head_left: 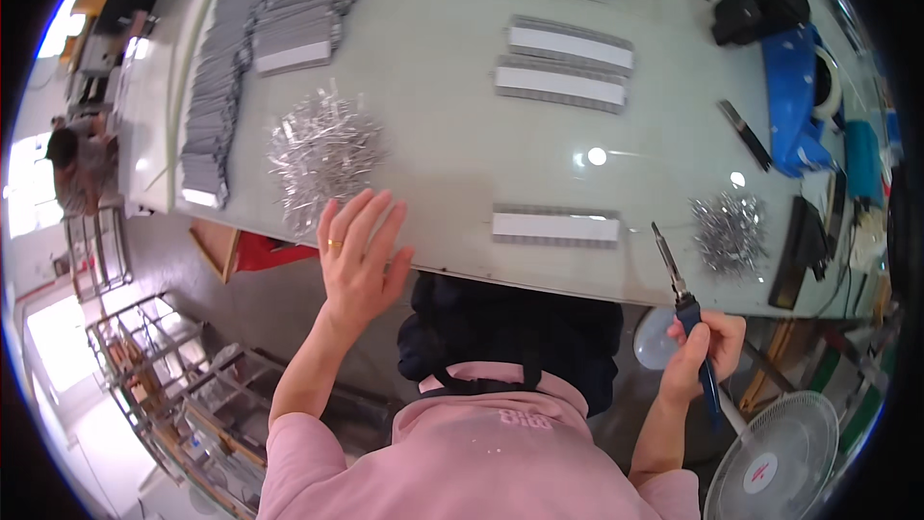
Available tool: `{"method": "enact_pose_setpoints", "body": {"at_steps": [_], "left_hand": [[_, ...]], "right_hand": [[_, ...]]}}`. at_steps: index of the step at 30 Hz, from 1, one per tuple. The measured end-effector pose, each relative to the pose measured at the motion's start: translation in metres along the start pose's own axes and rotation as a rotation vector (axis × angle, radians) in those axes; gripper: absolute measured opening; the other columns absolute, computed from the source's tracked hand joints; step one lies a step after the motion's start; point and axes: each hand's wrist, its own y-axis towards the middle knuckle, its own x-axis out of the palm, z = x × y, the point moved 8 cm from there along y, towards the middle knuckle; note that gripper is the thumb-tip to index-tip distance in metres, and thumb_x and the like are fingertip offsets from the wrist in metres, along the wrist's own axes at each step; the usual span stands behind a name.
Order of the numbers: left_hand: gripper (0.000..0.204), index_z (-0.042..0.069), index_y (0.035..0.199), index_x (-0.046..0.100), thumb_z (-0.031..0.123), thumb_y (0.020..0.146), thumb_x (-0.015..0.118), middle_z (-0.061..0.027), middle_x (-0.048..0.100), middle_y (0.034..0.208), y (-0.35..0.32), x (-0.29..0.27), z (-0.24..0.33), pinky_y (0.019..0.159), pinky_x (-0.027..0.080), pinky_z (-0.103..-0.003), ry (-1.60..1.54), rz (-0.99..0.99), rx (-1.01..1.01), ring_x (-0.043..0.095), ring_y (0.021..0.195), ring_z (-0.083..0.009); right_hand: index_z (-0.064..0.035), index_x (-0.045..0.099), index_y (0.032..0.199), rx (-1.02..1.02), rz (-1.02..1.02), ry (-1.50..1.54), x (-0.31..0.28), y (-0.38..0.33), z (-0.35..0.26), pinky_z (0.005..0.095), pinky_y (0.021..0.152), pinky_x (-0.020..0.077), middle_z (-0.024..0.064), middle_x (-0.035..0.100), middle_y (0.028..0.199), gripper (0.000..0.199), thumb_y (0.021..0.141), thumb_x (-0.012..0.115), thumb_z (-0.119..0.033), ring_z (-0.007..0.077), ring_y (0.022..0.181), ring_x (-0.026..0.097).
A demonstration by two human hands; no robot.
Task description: Soldering wire leads onto small electronic modules at a workbench.
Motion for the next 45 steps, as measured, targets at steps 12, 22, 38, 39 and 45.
{"method": "enact_pose_setpoints", "body": {"at_steps": [12,22,38,39,45], "left_hand": [[0.047,0.008,0.12,0.064,0.021,0.075,0.072,-0.0043,0.059,0.119,-0.004,0.02,0.031,0.103,0.038,-0.046,-0.095,-0.007,0.048,0.058,0.111,-0.0218],[0.041,0.006,0.116,0.066,0.021,0.078,0.067,-0.0056,0.059,0.117,-0.001,0.029,0.036,0.096,0.043,-0.045,-0.201,0.056,0.076,0.057,0.104,-0.024],[0.052,0.008,0.121,0.063,0.023,0.072,0.072,-0.0016,0.056,0.122,-0.001,0.032,0.037,0.101,0.04,-0.044,-0.205,0.035,0.104,0.054,0.108,-0.0185],[0.052,0.008,0.121,0.063,0.023,0.072,0.073,-0.0017,0.056,0.121,-0.002,0.032,0.037,0.101,0.04,-0.044,-0.2,0.034,0.106,0.054,0.108,-0.0183],[0.039,0.009,0.111,0.07,0.022,0.074,0.068,-0.0032,0.06,0.113,-0.007,0.023,0.037,0.099,0.039,-0.046,-0.199,0.127,0.124,0.057,0.102,-0.021]], "right_hand": [[0.0003,0.051,0.094,-0.075,-0.383,-0.082,0.077,-0.002,-0.023,0.0231,0.054,0.0417,0.009,0.057,0.071,0.019,0.088,0.06,-0.016,0.012,0.057,0.054],[-0.0036,0.061,0.085,-0.269,-0.479,-0.139,0.124,0.008,-0.053,0.0244,0.044,0.0406,0.0073,0.063,0.067,0.017,0.073,0.071,-0.007,0.0149,0.048,0.054],[-0.0011,0.058,0.087,-0.272,-0.597,-0.183,0.15,0.006,-0.059,0.0251,0.047,0.0425,0.0088,0.063,0.068,0.015,0.075,0.068,-0.002,0.0154,0.051,0.055],[-0.0013,0.058,0.086,-0.29,-0.602,-0.19,0.151,0.005,-0.061,0.0252,0.046,0.0423,0.0091,0.063,0.068,0.016,0.074,0.068,-0.001,0.0156,0.05,0.055],[-0.0029,0.059,0.081,-0.293,-0.637,-0.196,0.153,0.01,-0.06,0.0304,0.046,0.0461,0.0092,0.06,0.066,0.018,0.069,0.072,0.0,0.0229,0.049,0.057]]}}
